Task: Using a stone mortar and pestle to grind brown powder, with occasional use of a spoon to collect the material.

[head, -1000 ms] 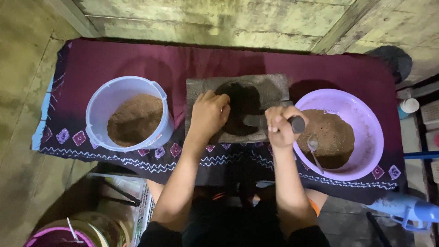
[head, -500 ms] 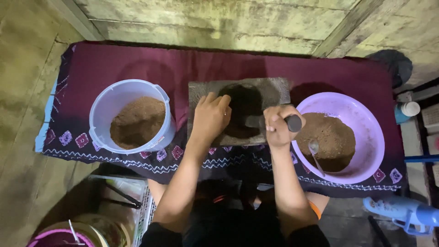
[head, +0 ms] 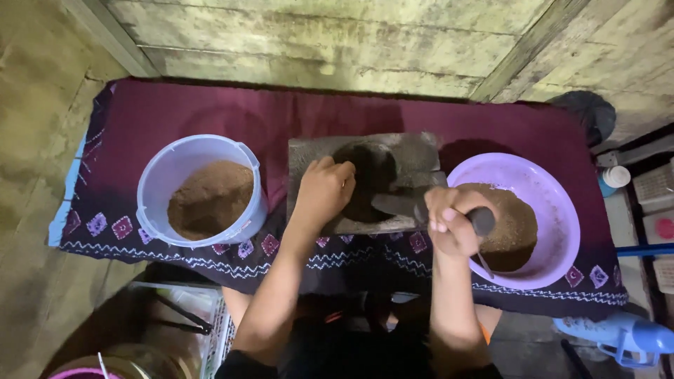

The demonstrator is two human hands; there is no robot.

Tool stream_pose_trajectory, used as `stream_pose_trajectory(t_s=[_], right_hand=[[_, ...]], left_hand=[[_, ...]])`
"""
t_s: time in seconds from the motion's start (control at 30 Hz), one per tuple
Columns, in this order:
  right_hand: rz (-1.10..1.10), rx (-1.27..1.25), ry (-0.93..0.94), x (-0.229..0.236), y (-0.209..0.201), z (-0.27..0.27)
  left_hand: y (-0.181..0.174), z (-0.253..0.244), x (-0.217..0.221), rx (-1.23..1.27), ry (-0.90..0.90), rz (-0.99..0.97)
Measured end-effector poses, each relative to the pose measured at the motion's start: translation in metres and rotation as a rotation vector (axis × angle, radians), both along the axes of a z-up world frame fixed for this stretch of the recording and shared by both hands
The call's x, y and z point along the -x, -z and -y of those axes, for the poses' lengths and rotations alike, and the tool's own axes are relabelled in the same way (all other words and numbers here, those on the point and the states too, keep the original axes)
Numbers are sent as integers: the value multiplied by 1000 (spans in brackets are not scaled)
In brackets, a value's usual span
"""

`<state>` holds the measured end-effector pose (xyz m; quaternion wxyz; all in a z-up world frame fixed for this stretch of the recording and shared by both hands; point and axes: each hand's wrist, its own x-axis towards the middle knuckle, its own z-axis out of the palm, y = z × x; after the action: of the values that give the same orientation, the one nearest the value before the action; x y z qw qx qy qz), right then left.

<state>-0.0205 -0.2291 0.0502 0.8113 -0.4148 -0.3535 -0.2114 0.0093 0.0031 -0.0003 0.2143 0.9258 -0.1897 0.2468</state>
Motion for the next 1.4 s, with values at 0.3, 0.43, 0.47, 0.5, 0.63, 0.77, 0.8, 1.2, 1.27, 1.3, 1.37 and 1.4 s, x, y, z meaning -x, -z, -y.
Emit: stream_pose_trajectory(t_s=[0.3,0.43,0.47,0.5,0.63,0.77,0.8,1.2,1.27,1.3,1.37,1.4], right_hand=[[-29,-44,74,-17,60,-7],[-35,25,66,-19,66,-1],[-61,70,41,-16,64,-1],[-86,118,13,-13,62,1],[-210,-55,-70,-34,91,16],[-383,-171,22,-52,79,36],[-427,-185,64,-54,79,46],[-715,-643,324,-45,47,38],[-718,-667,347,-46,46,37],[-719,-690,363,-47,46,37],[-736,-713,396,-50,42,35],[-755,-734,425,-50,41,33]], left_hand=[[-14,-2,9,218,-79,-288],[-25,-11,18,394,-37,-402],[-36,-12,26,409,-20,-410],[-46,-12,34,428,-6,-418],[-83,-15,57,403,23,-409],[-100,-29,71,379,68,-349],[-103,-31,74,392,72,-362],[-32,-4,43,-78,155,-285],[-44,-11,49,-110,152,-267],[-50,-15,51,-142,142,-245],[-46,-11,50,-160,119,-282],[-45,-10,51,-177,91,-319]])
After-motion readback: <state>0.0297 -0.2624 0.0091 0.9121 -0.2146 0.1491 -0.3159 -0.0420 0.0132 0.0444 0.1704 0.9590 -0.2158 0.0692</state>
